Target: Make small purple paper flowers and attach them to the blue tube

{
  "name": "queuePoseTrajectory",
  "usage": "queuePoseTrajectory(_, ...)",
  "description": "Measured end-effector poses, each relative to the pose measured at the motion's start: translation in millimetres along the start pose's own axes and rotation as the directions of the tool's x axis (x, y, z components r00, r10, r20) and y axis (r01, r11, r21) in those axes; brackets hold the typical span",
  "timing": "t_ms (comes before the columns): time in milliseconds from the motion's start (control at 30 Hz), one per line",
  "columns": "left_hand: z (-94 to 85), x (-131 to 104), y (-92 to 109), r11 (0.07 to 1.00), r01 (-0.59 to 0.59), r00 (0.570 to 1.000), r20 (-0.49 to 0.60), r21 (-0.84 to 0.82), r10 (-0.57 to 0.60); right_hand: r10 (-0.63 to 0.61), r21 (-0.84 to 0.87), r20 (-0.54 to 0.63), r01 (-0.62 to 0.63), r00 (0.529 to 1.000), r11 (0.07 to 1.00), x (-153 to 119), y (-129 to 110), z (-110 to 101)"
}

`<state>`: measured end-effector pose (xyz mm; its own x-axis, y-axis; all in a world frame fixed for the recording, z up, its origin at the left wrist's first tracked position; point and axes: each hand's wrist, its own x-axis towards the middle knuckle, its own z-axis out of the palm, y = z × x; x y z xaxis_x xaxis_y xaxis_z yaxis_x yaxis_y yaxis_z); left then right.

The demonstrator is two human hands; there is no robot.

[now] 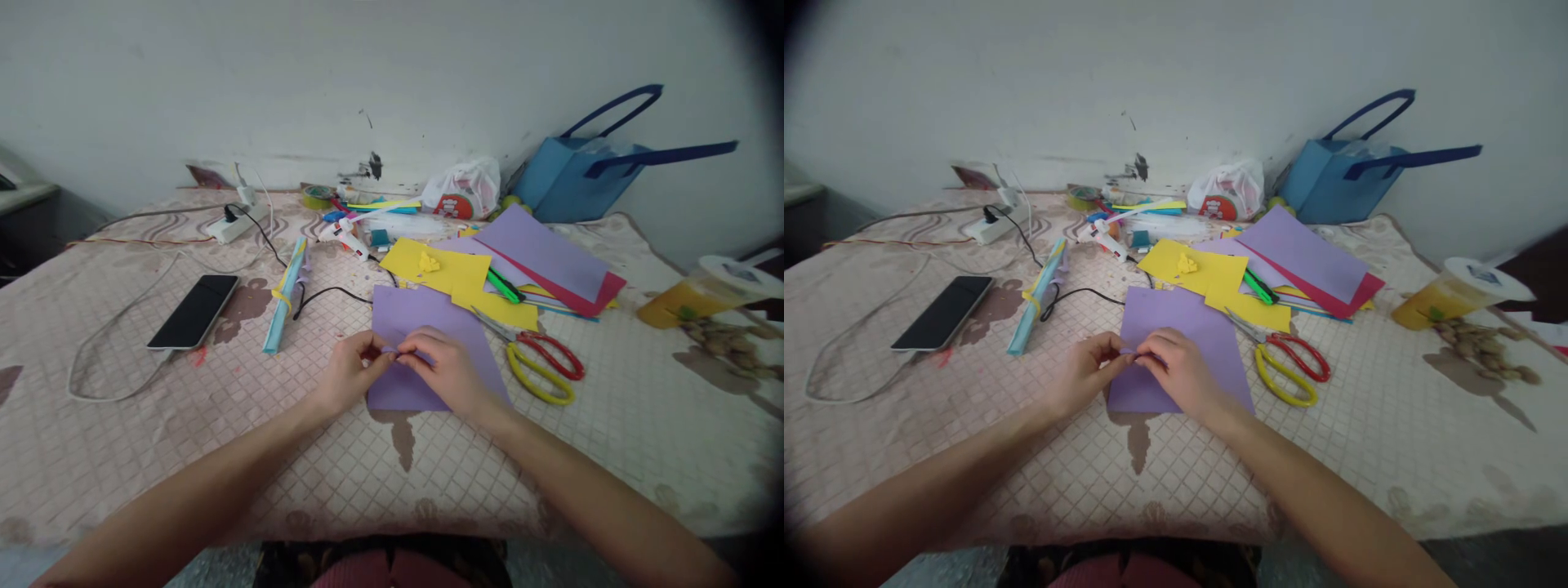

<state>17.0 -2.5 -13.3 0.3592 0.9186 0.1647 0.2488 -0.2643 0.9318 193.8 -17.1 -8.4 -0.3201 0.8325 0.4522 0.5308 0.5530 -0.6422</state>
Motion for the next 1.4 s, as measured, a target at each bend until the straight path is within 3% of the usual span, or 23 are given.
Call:
queuePoseTrajectory(200, -0.8, -1.4, 1.0, 0.995, -0.05, 0.998, 0.052, 0.092, 0.046, -0.036, -0.036, 0.087, 0.04, 0.996, 0.999, 0.8, 2.1, -4.6)
queuePoseTrajectory(433, -2.2, -0.3, 2.8, 0.998, -0.055, 0.998, 0.02, 0.004, 0.055, -0.05, -0.059, -0.071, 0.046, 0.996, 0.997, -1.8, -4.3, 0.8)
queuePoseTrajectory(667, -0.3, -2.0, -2.5, 0.999, -0.04, 0.999, 0.01, -0.019, 0.041, -0.006, -0.077, -0.087, -0.001, 0.996, 0.997, -3.1, -6.7, 3.9)
queuePoseTrajectory(1033, -0.9, -2.6, -2.9, 0.994, -0.074, 0.995, 0.069, 0.081, 0.069, -0.05, -0.095, 0.014, 0.051, 0.999, 0.994, -3.4, -2.6, -2.0)
queuePoseTrajectory(1233, -4.5, -3.7, 2.2, 0.973, -0.151, 0.983, 0.127, 0.175, 0.13, -0.093, -0.112, 0.084, 0.102, 0.992, 0.989, -4.5, 0.0, -3.7)
queuePoseTrajectory(1400, -9.3, -1.4, 8.6, 0.965, -0.178, 0.976, 0.16, 0.194, 0.148, -0.116, -0.077, 0.038, 0.118, 0.993, 0.99, -4.4, 0.9, -4.8)
